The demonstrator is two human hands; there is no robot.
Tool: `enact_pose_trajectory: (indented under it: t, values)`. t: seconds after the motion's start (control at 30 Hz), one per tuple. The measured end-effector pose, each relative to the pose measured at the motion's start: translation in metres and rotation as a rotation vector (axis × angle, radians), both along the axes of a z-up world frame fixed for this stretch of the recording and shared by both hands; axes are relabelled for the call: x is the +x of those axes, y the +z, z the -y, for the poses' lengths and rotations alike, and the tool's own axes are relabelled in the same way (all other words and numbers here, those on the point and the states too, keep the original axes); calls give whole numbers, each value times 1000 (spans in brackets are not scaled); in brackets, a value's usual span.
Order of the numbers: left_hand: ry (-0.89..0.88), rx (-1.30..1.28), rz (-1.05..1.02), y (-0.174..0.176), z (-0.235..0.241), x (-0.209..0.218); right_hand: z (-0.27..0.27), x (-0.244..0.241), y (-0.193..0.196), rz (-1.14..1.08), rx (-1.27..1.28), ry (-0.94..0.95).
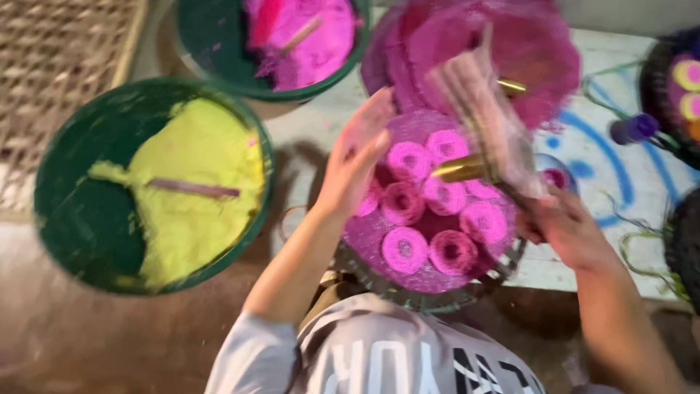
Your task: The person fills a hand-operated dough extruder with pink dough from a bucket and presses out small ring-shaped dough pieces onto a large flat purple cracker base.
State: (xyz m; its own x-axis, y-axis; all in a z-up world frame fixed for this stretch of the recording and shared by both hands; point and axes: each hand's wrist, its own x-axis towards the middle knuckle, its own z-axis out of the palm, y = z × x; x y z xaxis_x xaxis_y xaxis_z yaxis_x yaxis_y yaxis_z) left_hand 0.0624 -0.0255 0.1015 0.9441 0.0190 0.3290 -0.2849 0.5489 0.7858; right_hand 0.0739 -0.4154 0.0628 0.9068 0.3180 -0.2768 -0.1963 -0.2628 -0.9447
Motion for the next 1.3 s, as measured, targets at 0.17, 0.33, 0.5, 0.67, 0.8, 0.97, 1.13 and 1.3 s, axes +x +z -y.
enact_pose_trajectory:
  t: [0.17, 0.33, 0.5, 0.67, 0.8, 0.97, 1.13, 1.3]
  values:
    - [-49, -765, -172, -27, -5, 38, -121, 50, 23, -302, -367, 421]
    - [237, -823, -226, -52, -21, 39, -172, 52, 36, 163, -837, 476]
    - [194, -860, -182, -72, -32, 45, -195, 32, 39, 379, -779, 473]
    - [235, -888, -242, -86, -28, 43, -195, 29, 41, 362, -725, 490]
    - [249, -876, -229, -87, -22, 62, -192, 40, 37, 471, -803, 421]
    - [253, -588, -254, -99, -42, 67, -190, 41, 18, 389, -667, 406]
    - [79, 190, -575, -122, -49, 7, -166, 41, 9, 379, -478, 384]
    - [103, 397, -745, -92, -36, -29, -157, 45, -18, 426, -395, 299]
